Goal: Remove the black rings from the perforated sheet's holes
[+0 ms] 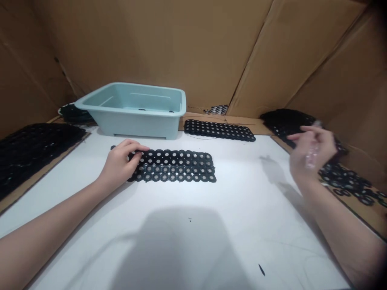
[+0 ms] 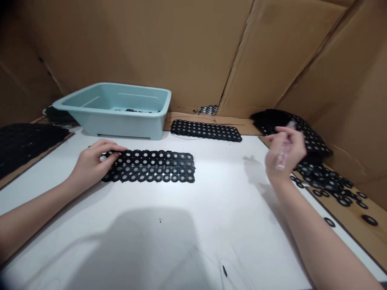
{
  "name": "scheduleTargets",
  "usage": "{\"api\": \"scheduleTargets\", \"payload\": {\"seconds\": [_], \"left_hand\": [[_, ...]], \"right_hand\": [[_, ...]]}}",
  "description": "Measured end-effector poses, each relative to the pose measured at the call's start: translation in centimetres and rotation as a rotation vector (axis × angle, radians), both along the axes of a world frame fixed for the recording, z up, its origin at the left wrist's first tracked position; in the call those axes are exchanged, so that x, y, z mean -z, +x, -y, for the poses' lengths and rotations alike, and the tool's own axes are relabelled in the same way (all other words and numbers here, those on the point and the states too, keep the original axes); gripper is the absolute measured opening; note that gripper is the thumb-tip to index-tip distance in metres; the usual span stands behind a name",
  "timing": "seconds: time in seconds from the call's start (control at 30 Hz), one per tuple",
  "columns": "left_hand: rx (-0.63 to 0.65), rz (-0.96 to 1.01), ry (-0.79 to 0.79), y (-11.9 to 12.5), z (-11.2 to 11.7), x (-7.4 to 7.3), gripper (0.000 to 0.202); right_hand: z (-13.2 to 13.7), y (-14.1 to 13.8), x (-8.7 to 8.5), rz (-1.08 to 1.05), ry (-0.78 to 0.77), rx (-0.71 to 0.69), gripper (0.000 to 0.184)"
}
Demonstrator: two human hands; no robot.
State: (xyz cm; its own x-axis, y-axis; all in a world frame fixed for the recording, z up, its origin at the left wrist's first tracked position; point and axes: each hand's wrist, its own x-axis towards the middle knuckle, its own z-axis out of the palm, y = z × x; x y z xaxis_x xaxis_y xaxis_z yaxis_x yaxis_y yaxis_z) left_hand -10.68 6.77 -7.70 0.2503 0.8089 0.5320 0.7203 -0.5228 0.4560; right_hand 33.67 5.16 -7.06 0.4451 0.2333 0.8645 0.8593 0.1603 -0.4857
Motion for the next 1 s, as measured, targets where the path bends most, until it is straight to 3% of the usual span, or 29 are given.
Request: {"api": "scheduleTargets", "payload": {"seconds": [0.2,0.3,0.37,0.5,0.6,0.73,1.0], "left_hand": [[0.021,0.006,0.001,-0.2,-0.1,-0.1,0.024],[0.03,0.007,0.017,-0.2,0.0,-0.1,0.023],[0.026,0.005,0.013,-0.1,-0.1,-0.1,0.023],[0.015,0.017,-0.005,-0.1,-0.2,0.1,0.021],[-0.001,0.009,-0.016,-0.1,-0.3,0.2,0.02],[-0.012,-0.036,-0.012,0.2,-0.1,0.0,0.018],[-0.084,-0.253,0.034,0.9,0.4,-0.2,0.022]], "right_hand": [[0.8,-13.4,-0.3,-0.075,-0.446,-0.849,0.03],[0.8,-17.3,-0.3,-0.22,-0.623,-1.163,0.023],[0.5,-18.6,0.1,-0.275,-0.705,-1.276,0.02],[-0.3,-19.1,1.5,-0.355,-0.823,-1.272,0.026],[-0.7,-18.8,2.2,-0.407,-0.874,-1.231,0.02],[-0.9,-18.5,2.4,-0.393,-0.931,-1.234,0.007],[-0.5,-18.7,2.3,-0.32,-0.956,-1.159,0.012]]}}
